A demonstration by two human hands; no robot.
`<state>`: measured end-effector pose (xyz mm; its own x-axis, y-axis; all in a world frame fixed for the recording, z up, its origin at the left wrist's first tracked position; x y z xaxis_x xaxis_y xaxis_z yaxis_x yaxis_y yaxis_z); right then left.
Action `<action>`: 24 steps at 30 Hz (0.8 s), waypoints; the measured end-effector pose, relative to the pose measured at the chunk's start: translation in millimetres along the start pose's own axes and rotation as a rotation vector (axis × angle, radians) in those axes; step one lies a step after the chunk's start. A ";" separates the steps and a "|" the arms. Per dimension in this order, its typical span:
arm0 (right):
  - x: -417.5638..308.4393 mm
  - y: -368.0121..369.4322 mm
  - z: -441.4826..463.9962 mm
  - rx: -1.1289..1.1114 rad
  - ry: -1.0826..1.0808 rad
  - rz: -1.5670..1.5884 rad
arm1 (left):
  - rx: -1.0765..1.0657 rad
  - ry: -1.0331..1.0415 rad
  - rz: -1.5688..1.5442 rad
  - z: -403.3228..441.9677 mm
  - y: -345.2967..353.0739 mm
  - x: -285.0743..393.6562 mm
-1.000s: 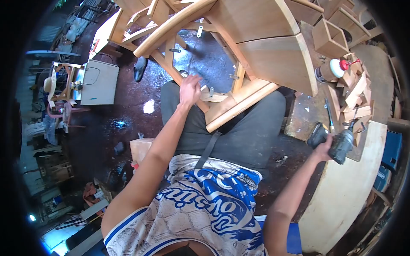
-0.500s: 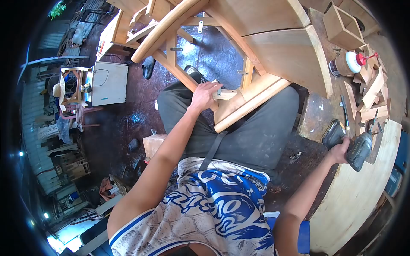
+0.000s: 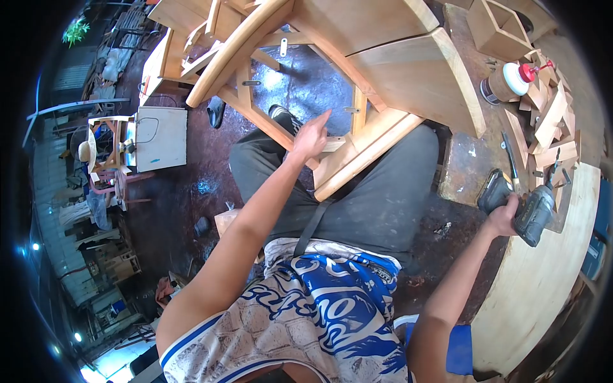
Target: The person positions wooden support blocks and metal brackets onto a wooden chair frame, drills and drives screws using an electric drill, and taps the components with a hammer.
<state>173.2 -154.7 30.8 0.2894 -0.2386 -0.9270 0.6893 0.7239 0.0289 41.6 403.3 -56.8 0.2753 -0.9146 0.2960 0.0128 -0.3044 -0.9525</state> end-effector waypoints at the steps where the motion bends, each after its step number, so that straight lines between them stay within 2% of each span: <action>1: -0.5 0.4 0.5 -0.006 0.021 -0.009 | 0.042 -0.014 -0.102 9.4 3.7 6.9; 4: -23.4 11.0 -4.7 0.018 -0.049 0.022 | -0.004 0.011 -0.057 34.1 20.6 22.9; 6: -12.3 5.2 -2.3 0.006 -0.043 0.015 | -0.038 0.038 0.003 40.6 19.5 28.6; 8: 2.7 -0.2 0.0 0.001 0.002 0.014 | -0.225 -0.095 0.039 43.4 4.2 34.8; 12: 3.3 -1.1 -0.7 0.011 -0.013 0.057 | -0.207 -0.037 0.099 49.8 8.1 31.5; 14: 6.2 -3.1 0.4 -0.001 0.021 -0.057 | -0.319 -0.110 0.085 46.8 10.5 33.3; 15: 8.4 -4.9 2.3 -0.009 0.024 -0.079 | -0.308 -0.118 0.095 44.3 14.8 31.2; 16: 0.3 -0.9 0.5 -0.022 0.030 -0.098 | -0.222 -0.035 0.109 39.2 18.1 32.1; 17: -13.1 3.7 -2.0 0.016 -0.068 -0.084 | -0.136 0.045 0.127 34.6 17.2 26.5; 18: -10.8 2.5 -2.4 0.039 -0.042 -0.112 | -0.126 0.030 0.145 32.2 4.9 19.5; 21: -8.9 2.4 -0.3 0.038 -0.081 -0.058 | 0.219 -0.055 0.312 28.6 -44.3 -0.8; 22: -10.4 2.2 -1.6 0.033 -0.073 -0.060 | 0.253 -0.079 0.473 31.2 -59.0 -11.1; 24: -12.5 2.7 -0.7 0.053 -0.087 -0.077 | 0.350 -0.073 0.580 33.2 -92.5 -30.7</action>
Point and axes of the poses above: each hand's wrist, its own z-axis towards the middle knuckle, its own y-axis out of the palm, x = y × z, the point moved 6 cm from there along z, towards the middle knuckle, and after that the axes turned 11 degrees about z, right-handed, at the moved point
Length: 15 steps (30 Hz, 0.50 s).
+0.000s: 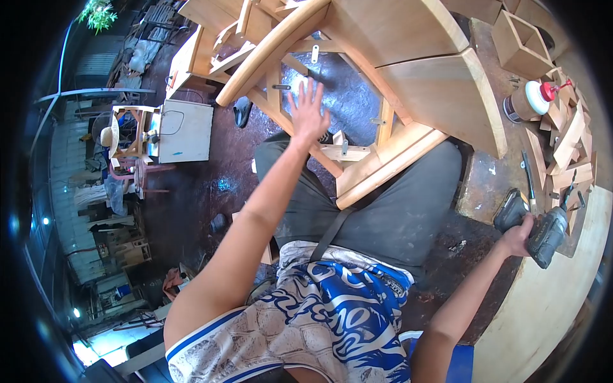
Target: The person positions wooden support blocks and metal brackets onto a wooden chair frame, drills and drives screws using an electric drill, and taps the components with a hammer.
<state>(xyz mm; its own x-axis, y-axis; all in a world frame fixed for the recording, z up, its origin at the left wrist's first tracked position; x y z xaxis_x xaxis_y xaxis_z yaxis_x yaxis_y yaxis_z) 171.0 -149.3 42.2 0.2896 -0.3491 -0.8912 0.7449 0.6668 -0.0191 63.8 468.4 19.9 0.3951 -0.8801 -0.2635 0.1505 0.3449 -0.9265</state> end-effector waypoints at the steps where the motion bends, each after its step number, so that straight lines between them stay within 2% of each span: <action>1: 5.4 -2.7 1.9 0.001 0.008 -0.054 | 0.000 -0.008 0.005 5.0 -2.4 -15.8; 4: 15.3 -4.3 2.6 -0.006 0.030 0.009 | 0.081 -0.035 0.083 18.9 -15.3 -57.1; 6: 11.2 -3.1 2.2 0.001 0.017 0.019 | -0.134 0.063 0.136 21.7 -5.9 -68.0; 7: 8.4 -2.5 2.2 0.007 0.004 0.026 | -0.024 0.081 0.126 24.0 -12.4 -65.7; 8: 11.0 -3.9 2.0 0.010 0.003 0.027 | -0.021 0.082 0.126 27.3 -12.0 -64.5; 10: 13.8 -4.3 2.6 -0.018 0.026 -0.031 | -0.169 0.038 0.114 36.4 -9.3 -60.2; 11: 14.3 -4.9 3.2 -0.012 0.022 -0.029 | -0.163 0.040 0.110 41.1 -8.5 -54.6; 13: -0.2 0.2 -0.5 -0.013 0.026 0.020 | -0.012 -0.001 -0.072 51.0 -10.4 -42.5; 14: -1.8 0.4 -0.1 -0.012 0.023 0.018 | -0.012 -0.001 -0.076 58.7 -4.6 -31.1; 15: -4.1 0.3 0.2 -0.013 0.000 0.001 | -0.132 -0.203 -0.370 68.3 9.9 -28.1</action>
Point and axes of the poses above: each hand's wrist, its own z-axis towards the middle knuckle, its own y-axis out of the palm, x = y × z, the point moved 6 cm from there along z, towards the middle knuckle, and after that the axes turned 11 degrees about z, right-handed, at the moved point
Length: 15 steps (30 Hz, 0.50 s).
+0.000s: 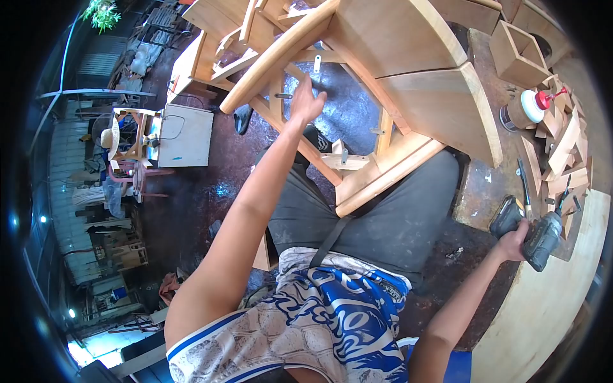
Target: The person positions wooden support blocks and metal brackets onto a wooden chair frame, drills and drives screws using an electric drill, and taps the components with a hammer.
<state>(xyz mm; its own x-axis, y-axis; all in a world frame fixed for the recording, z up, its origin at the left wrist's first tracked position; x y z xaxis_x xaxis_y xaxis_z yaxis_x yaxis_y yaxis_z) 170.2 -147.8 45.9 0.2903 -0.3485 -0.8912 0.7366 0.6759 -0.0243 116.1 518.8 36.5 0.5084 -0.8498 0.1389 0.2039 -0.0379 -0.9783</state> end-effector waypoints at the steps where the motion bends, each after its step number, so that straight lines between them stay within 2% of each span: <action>1: -1.4 0.1 0.1 -0.003 -0.022 -0.016 | -0.111 -0.206 -0.295 7.8 17.4 -5.5; 2: 3.2 -0.8 0.5 -0.008 -0.024 -0.017 | -0.113 -0.212 -0.296 14.8 23.2 -6.1; 4: 17.3 -3.4 2.3 -0.026 0.088 -0.008 | -0.140 -0.243 -0.837 16.6 37.9 -7.0; 7: 9.7 -2.6 0.8 0.017 0.018 0.047 | -0.141 -0.247 -0.899 -3.2 41.9 -18.5; 10: 15.9 -4.3 2.9 -0.012 0.042 0.031 | -0.312 -0.014 -0.488 -48.0 49.6 -12.6; 12: 19.6 -4.7 3.2 -0.030 0.016 -0.029 | -0.588 0.179 -0.158 -85.5 49.6 5.1; 13: 20.5 -4.8 3.3 -0.040 0.036 -0.041 | -0.615 0.246 -0.066 -103.2 64.1 3.7; 15: 14.0 -3.1 3.4 -0.052 0.051 -0.057 | -0.704 0.244 -0.063 -124.8 82.6 -1.5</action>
Point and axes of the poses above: each hand's wrist, its own z-axis towards the middle knuckle, its own y-axis out of the palm, x = y × z, the point moved 6 cm from there along z, towards the middle knuckle, and after that the axes turned 11 degrees about z, right-handed, at the moved point
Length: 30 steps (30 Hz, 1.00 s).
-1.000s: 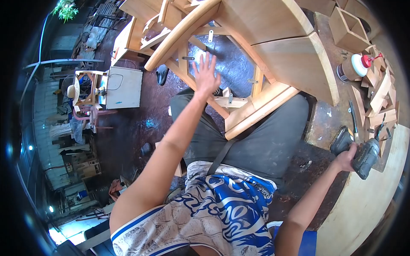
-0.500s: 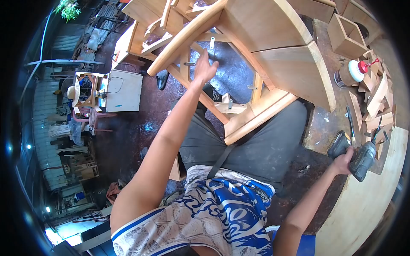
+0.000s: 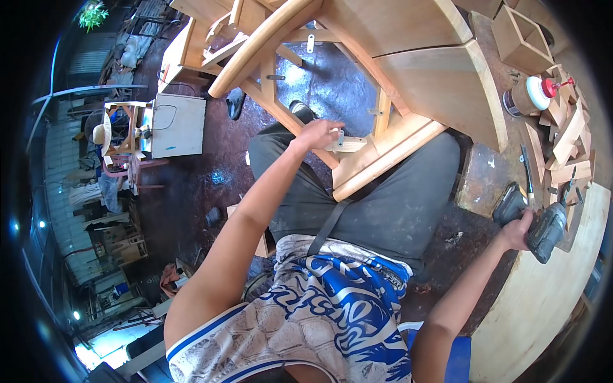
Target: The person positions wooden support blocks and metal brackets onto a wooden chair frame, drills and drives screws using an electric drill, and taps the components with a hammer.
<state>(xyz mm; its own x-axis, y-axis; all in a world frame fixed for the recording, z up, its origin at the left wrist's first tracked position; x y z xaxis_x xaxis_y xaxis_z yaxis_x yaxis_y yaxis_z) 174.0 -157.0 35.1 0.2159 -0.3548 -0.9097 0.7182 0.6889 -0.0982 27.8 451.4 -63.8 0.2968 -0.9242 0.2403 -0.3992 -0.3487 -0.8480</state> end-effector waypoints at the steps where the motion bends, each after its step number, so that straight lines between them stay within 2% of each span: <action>1: -9.8 2.6 -2.8 0.024 -0.021 0.009 | -0.002 0.004 -0.005 -1.4 4.3 0.1; 3: -16.5 4.3 -3.2 0.049 -0.047 0.015 | -0.192 -0.052 0.311 -5.1 19.3 -5.9; 7: -8.9 2.3 -1.8 0.038 -0.045 0.041 | -0.334 -0.091 0.305 3.1 16.3 -10.6; 11: -9.0 3.7 -2.5 0.028 -0.002 0.058 | -0.358 -0.087 0.327 -0.3 2.0 -7.5; 13: -11.2 4.2 -2.3 0.025 -0.011 0.047 | -0.181 -0.109 0.060 2.7 0.3 -11.3; 17: 5.7 -0.7 1.4 -0.008 0.015 0.035 | -0.127 -0.045 -0.165 15.4 19.2 -18.5; 20: 1.2 -1.8 1.4 0.062 -0.109 0.042 | -0.207 -0.062 0.012 16.3 28.1 -10.6; 23: -9.6 3.5 -3.0 0.059 -0.032 0.119 | -0.269 -0.088 0.103 13.7 20.1 -6.7; 25: -14.9 4.7 -5.6 0.077 -0.017 0.130 | -0.383 -0.083 0.257 13.2 23.6 -9.5; 30: -23.0 5.8 -9.4 0.084 -0.018 0.153 | -0.339 -0.055 0.326 10.9 18.6 -3.5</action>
<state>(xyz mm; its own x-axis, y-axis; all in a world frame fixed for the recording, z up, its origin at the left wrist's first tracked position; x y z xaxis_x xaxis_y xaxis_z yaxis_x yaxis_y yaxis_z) 167.0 -138.9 51.7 0.3382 -0.2610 -0.9042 0.7284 0.6809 0.0760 28.8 449.8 -85.6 0.1506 -0.9875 -0.0455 -0.7369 -0.0815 -0.6711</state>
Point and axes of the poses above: each hand's wrist, its own z-axis towards the middle knuckle, its own y-axis out of the palm, x = y × z, the point moved 6 cm from there along z, towards the middle knuckle, and after that the axes turned 11 degrees about z, right-handed, at the moved point
